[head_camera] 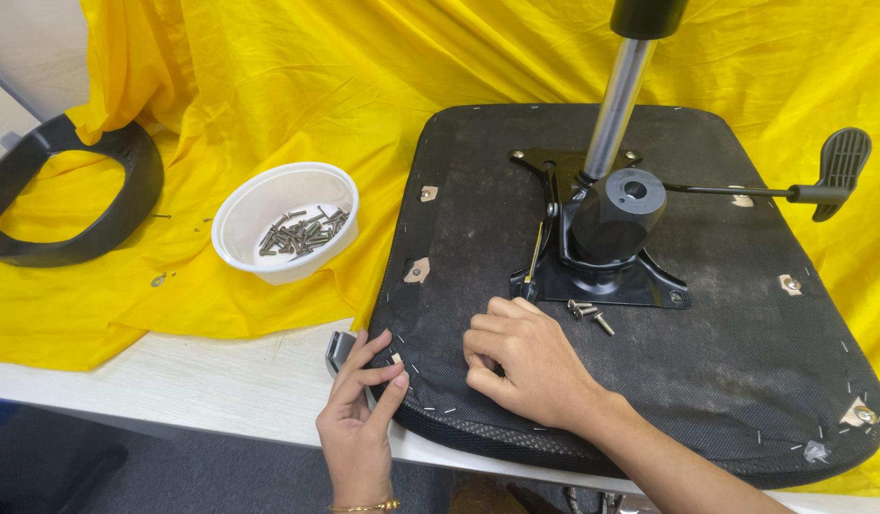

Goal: The person uses a screwdriver to tighten screws into the underside of an office chair seat. They repeatedly pick screws from a white container and secure them into the seat base, working methodically around the perimeter.

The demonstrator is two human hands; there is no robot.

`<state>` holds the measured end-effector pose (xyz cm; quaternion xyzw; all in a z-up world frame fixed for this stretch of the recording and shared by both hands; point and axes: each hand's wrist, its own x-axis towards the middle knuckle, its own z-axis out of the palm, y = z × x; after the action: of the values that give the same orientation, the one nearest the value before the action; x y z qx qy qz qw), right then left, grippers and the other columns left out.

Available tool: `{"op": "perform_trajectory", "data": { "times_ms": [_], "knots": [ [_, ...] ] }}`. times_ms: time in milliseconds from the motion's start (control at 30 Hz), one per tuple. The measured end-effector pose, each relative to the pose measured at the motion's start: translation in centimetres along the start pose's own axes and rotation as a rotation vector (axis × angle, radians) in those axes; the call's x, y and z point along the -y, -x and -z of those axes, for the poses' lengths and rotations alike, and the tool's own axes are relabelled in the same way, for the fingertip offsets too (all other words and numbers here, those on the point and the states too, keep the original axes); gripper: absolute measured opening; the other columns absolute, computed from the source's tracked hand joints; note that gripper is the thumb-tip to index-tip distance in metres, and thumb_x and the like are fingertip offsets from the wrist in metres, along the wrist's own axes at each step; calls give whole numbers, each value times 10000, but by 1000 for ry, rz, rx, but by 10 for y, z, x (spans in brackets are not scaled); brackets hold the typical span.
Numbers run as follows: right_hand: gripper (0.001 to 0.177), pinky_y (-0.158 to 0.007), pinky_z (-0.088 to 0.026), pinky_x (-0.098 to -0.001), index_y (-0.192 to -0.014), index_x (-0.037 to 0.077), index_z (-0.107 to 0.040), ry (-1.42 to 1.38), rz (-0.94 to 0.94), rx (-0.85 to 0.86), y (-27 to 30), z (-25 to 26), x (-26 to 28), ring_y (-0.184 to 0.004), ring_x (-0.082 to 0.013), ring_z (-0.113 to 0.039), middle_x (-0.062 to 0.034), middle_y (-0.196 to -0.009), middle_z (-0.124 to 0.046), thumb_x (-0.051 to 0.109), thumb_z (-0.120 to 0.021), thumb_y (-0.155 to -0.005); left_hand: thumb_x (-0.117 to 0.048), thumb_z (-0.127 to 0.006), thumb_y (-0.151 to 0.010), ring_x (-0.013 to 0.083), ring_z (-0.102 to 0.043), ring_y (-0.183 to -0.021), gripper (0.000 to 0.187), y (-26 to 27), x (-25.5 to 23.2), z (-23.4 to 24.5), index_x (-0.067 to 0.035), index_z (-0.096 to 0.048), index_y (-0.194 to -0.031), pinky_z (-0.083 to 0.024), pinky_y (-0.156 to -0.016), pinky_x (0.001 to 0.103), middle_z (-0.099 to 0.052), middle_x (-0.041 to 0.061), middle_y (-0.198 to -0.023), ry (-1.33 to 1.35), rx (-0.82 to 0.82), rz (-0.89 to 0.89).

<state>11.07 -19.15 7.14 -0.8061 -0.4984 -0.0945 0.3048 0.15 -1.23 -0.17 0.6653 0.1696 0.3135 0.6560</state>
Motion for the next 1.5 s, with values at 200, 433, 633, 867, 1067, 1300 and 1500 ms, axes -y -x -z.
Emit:
{"op": "perform_trajectory", "data": {
  "times_ms": [200, 433, 633, 867, 1067, 1300, 1500],
  "knots": [
    [168, -686, -431, -372, -639, 74, -594, 7, 14, -8, 1, -1, 0, -670, -211, -486, -28, -621, -532, 182, -634, -761, -55, -685, -848, 253, -356, -1537, 187, -5, -16, 17, -49, -807, -989, -310, -1210, 442, -648, 88, -1430, -33, 146, 130],
    [166, -681, -429, -371, -646, 76, -594, 13, 9, 11, -1, 0, 0, -672, -212, -492, -26, -631, -544, 184, -639, -765, -180, -824, -722, 261, -463, -1437, 117, -51, -55, 39, -135, -834, -830, -427, -1104, 400, -706, 17, -1326, -607, 592, -271],
    [145, -686, -431, -370, -661, 78, -601, -6, 16, -5, 1, 2, 1, -678, -211, -493, -27, -639, -546, 172, -639, -765, -174, -866, -674, 285, -476, -1409, 140, -71, -63, 33, -67, -776, -681, -403, -1102, 427, -707, 43, -1300, -601, 697, -335],
    [151, -674, -429, -363, -637, 85, -613, -14, -32, 25, 0, 1, 2, -658, -204, -484, -22, -611, -543, 168, -635, -762, -92, -809, -762, 306, -578, -1343, 131, -26, -36, 21, -37, -716, -689, -405, -1118, 457, -770, 75, -1170, -519, 266, -371],
    [170, -678, -431, -364, -623, 73, -594, -12, 2, -1, 2, 0, 1, -667, -202, -487, -25, -615, -534, 174, -641, -752, -89, -833, -728, 286, -622, -1203, 234, 1, -26, -5, -29, -626, -635, -492, -1017, 429, -739, 73, -1073, -593, -138, -282],
    [150, -693, -433, -370, -653, 73, -597, -6, 23, -47, 4, 0, 1, -682, -211, -493, -32, -624, -526, 169, -636, -762, -126, -852, -757, 263, -640, -1135, 260, 3, -24, -27, -36, -610, -736, -567, -910, 400, -579, 68, -1187, -512, -339, -75],
    [176, -691, -429, -374, -640, 64, -585, -16, 31, -45, 7, 1, 1, -689, -218, -490, -36, -632, -527, 180, -641, -760, -237, -767, -891, 302, -627, -1120, 331, -7, -35, -43, -73, -587, -1115, -507, -882, 435, -554, 96, -1195, -775, -356, 4]
  ]
}}
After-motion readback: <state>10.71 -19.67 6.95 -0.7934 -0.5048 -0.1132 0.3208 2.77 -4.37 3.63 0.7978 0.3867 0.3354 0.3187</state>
